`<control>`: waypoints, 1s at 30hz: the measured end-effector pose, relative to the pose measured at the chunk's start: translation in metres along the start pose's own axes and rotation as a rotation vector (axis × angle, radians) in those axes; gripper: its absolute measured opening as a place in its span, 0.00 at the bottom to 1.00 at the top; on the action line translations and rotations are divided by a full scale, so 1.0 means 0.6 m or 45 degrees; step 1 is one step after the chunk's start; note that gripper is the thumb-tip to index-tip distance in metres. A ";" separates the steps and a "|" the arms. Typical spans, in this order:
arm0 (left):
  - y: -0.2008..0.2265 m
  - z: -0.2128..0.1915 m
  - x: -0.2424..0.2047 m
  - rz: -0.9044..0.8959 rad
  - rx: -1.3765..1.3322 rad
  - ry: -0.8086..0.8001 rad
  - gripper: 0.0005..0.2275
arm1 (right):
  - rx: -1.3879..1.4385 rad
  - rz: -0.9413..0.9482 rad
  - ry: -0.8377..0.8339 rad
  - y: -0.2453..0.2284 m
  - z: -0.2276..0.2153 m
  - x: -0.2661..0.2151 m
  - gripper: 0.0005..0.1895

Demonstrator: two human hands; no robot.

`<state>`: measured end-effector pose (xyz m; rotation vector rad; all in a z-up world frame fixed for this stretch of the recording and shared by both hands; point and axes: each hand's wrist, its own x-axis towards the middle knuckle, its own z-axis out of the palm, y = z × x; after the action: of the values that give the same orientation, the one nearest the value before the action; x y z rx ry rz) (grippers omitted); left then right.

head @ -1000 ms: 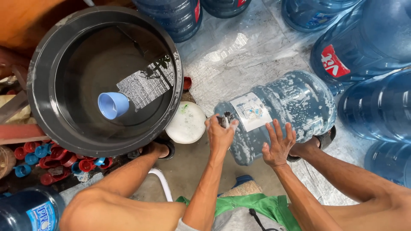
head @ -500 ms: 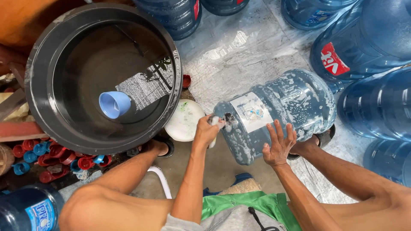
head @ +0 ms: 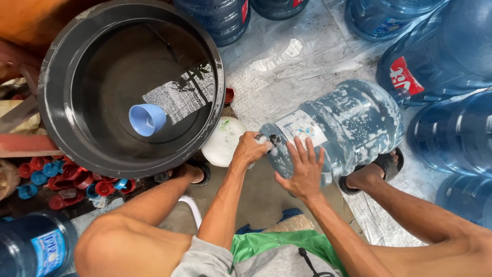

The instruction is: The person scrubs the exterior of a large blue water jug with a metal scouring pad while sitting on a small stool. The person rotates the jug to clean different sides, focusing on removing residue from the surface.

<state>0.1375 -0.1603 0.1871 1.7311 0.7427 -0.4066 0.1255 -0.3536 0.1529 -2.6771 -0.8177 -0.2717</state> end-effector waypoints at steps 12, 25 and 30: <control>-0.067 0.044 0.019 0.329 0.187 0.325 0.10 | 0.084 0.167 -0.111 0.009 0.011 -0.014 0.47; -0.061 0.063 -0.044 0.538 0.091 0.424 0.09 | 0.115 0.250 0.041 0.015 0.011 -0.038 0.48; -0.069 0.098 -0.052 0.491 -0.211 0.314 0.08 | 0.158 0.259 0.095 0.011 0.013 -0.032 0.49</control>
<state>0.0932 -0.2185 0.1590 1.7344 0.5775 0.1311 0.1142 -0.3655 0.1391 -2.5905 -0.5178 -0.2607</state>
